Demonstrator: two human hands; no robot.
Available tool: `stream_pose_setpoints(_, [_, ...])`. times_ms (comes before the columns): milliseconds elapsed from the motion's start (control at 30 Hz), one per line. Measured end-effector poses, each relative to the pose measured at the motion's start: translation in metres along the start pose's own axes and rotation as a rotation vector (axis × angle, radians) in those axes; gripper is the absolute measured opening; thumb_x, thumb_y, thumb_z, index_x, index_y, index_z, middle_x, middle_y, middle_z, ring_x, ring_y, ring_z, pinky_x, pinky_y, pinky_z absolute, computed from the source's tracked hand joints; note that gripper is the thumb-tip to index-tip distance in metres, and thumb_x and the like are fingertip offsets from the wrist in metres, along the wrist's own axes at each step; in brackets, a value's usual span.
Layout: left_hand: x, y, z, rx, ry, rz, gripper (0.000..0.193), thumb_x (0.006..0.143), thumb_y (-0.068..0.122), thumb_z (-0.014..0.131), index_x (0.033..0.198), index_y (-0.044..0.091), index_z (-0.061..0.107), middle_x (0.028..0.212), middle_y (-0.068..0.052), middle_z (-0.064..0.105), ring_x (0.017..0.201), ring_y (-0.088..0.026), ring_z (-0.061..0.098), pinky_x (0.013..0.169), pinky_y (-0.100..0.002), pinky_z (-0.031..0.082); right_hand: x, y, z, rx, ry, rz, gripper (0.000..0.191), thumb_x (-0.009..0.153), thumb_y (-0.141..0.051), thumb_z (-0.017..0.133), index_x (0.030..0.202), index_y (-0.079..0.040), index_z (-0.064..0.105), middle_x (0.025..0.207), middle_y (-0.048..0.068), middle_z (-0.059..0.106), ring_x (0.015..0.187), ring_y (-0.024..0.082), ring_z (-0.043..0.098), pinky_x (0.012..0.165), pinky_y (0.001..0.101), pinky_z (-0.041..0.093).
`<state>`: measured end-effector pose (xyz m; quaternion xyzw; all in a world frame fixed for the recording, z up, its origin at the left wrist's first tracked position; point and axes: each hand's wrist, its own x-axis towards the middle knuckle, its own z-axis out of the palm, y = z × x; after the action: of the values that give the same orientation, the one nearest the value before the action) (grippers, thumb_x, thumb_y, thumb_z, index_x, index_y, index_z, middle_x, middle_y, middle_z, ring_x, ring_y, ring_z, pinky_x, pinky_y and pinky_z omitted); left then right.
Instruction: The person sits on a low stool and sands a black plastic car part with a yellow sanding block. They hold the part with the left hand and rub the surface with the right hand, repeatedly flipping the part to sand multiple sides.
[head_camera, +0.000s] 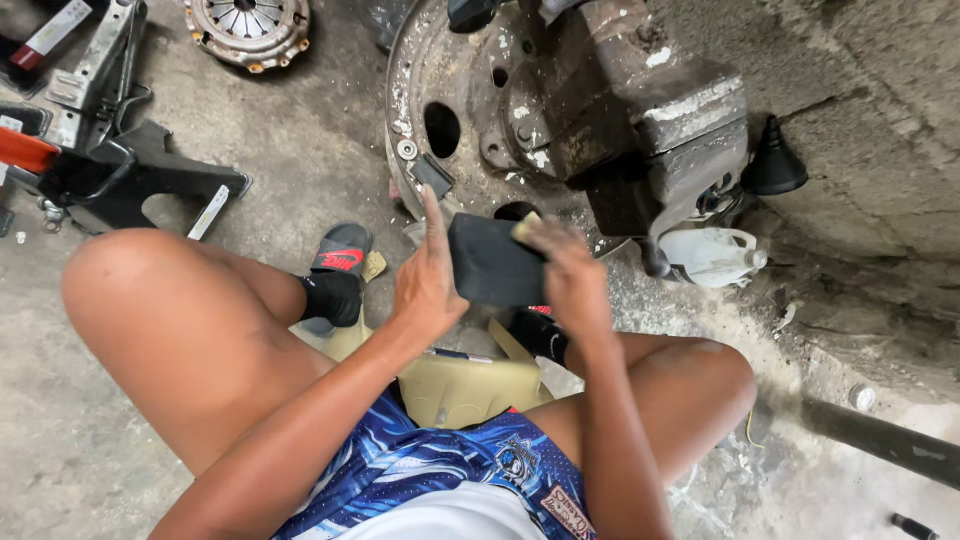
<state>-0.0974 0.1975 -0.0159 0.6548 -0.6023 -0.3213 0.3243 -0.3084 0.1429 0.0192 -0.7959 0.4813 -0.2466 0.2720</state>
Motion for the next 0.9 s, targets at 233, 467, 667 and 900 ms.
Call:
stream_pose_setpoints(233, [-0.007, 0.001, 0.017, 0.056, 0.011, 0.127, 0.144, 0.061, 0.015, 0.092, 0.155, 0.005, -0.017, 0.152, -0.033, 0.044, 0.11, -0.051, 0.064, 0.085, -0.05, 0.056, -0.022, 0.001, 0.018, 0.067, 0.159, 0.145, 0.042, 0.089, 0.01, 0.047, 0.12, -0.004, 0.071, 0.134, 0.019, 0.069, 0.134, 0.033, 0.064, 0.122, 0.0425, 0.044])
stream_pose_setpoints(467, [-0.005, 0.012, 0.015, 0.022, 0.077, 0.161, 0.136, 0.067, 0.007, 0.083, 0.164, 0.009, -0.012, 0.149, -0.029, 0.053, 0.117, -0.049, 0.065, 0.089, -0.049, 0.056, -0.004, -0.046, 0.025, 0.071, -0.003, -0.158, 0.047, 0.079, 0.009, 0.062, 0.125, 0.001, 0.069, 0.132, 0.016, 0.068, 0.13, 0.041, 0.056, 0.112, 0.0481, 0.042])
stream_pose_setpoints(667, [0.001, 0.0, -0.01, -0.065, 0.086, 0.101, 0.128, 0.078, 0.017, 0.086, 0.163, 0.011, -0.009, 0.137, -0.028, 0.063, 0.114, -0.047, 0.065, 0.093, -0.048, 0.054, -0.004, 0.005, -0.016, 0.05, -0.002, -0.014, 0.044, 0.082, 0.01, 0.056, 0.117, -0.007, 0.076, 0.125, 0.01, 0.074, 0.122, 0.033, 0.064, 0.111, 0.0421, 0.048])
stream_pose_setpoints(900, [0.012, -0.019, -0.024, -0.338, 0.095, 0.176, 0.108, 0.087, 0.009, 0.081, 0.166, 0.008, 0.007, 0.139, -0.027, 0.061, 0.131, -0.043, 0.061, 0.111, -0.046, 0.046, -0.035, 0.066, -0.001, 0.245, 0.176, 0.532, 0.035, 0.094, 0.005, 0.049, 0.117, -0.003, 0.075, 0.108, 0.006, 0.078, 0.079, 0.015, 0.064, 0.07, 0.0289, 0.05])
